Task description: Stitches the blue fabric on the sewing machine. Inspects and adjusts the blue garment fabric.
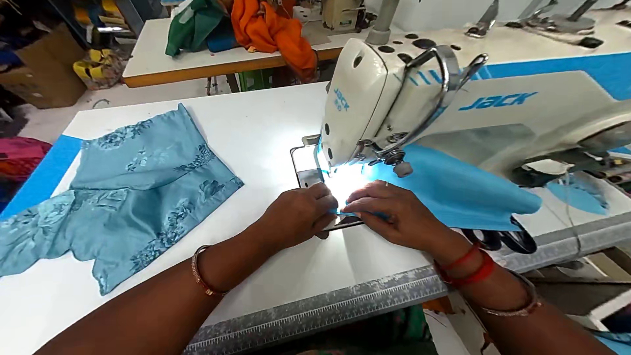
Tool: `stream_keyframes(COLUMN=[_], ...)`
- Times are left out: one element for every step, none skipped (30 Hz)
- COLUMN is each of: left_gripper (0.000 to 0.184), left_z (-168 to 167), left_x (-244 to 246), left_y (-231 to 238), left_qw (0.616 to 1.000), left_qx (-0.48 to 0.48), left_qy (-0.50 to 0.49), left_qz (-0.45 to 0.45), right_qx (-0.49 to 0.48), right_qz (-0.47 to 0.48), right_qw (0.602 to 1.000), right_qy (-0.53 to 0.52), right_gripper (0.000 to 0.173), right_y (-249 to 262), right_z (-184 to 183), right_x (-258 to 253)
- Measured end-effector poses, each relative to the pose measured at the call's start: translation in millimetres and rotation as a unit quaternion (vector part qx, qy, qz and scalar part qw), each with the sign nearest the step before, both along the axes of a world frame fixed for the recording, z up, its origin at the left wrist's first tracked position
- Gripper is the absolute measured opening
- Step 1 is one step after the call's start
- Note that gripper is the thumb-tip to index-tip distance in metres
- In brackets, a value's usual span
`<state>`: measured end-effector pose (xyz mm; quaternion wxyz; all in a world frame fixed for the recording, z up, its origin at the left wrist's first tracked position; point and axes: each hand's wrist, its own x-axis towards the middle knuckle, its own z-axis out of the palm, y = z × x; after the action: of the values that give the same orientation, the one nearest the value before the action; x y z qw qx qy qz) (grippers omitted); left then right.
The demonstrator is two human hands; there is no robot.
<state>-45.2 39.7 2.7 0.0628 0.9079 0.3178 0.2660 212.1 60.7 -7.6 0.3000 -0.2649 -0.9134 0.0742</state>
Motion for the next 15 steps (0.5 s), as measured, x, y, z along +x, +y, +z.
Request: stream_keyframes(left_gripper=[0.017,0.017,0.018,0.019,0.019,0.019,0.019,0.017,0.017,0.017,0.017,0.017,0.017,0.017,0.018], left_z=[-1,-1,-2,-2,-2,-3,-5,-6,-7,-7,-6,-5,-5,-4,-4], left_x=[0,0,0,1,3,6,9,10,10,10,10,10,10,11,11], left_y=[0,0,0,-1,-1,-1,-2,-3,-4,-5,-6,-7,-7,-6,-6], left_qw=[1.000,1.000,1.000,0.999,0.999,0.998,0.997,0.995,0.993,0.991,0.989,0.987,0.985,0.983,0.982], left_qx=[0.008,0.015,0.021,0.029,0.041,0.056,0.077,0.096,0.114,0.127,0.138,0.150,0.161,0.169,0.174], left_qy=[-0.001,-0.002,-0.006,-0.012,-0.012,-0.010,-0.006,0.005,0.019,0.035,0.050,0.061,0.068,0.073,0.076], left_qz=[0.000,0.002,0.006,0.013,0.019,0.024,0.026,0.026,0.026,0.023,0.020,0.015,0.010,0.005,0.000], right_qx=[0.007,0.014,0.021,0.025,0.026,0.026,0.022,0.018,0.017,0.017,0.019,0.019,0.020,0.021,0.021], right_qz=[0.001,0.000,-0.001,-0.002,-0.004,-0.005,-0.006,-0.006,-0.007,-0.008,-0.009,-0.009,-0.009,-0.009,-0.007], right_qw=[1.000,1.000,1.000,1.000,1.000,1.000,1.000,1.000,1.000,1.000,1.000,1.000,1.000,1.000,1.000], right_qy=[-0.003,-0.004,-0.005,-0.004,-0.003,-0.004,-0.005,-0.007,-0.007,-0.006,-0.006,-0.005,-0.004,-0.003,-0.003], right_gripper=[0.028,0.028,0.028,0.028,0.028,0.028,0.028,0.028,0.028,0.029,0.029,0.029,0.028,0.028,0.028], right_y=[0,-1,-2,-2,-3,-3,-4,-4,-4,-3,-3,-3,-3,-3,-2], right_z=[0,-1,-1,-1,-1,0,1,1,1,0,0,-1,-1,-1,-2], right_x=[0,-1,-2,-3,-3,-1,0,0,-1,-2,-3,-3,-2,-2,-1])
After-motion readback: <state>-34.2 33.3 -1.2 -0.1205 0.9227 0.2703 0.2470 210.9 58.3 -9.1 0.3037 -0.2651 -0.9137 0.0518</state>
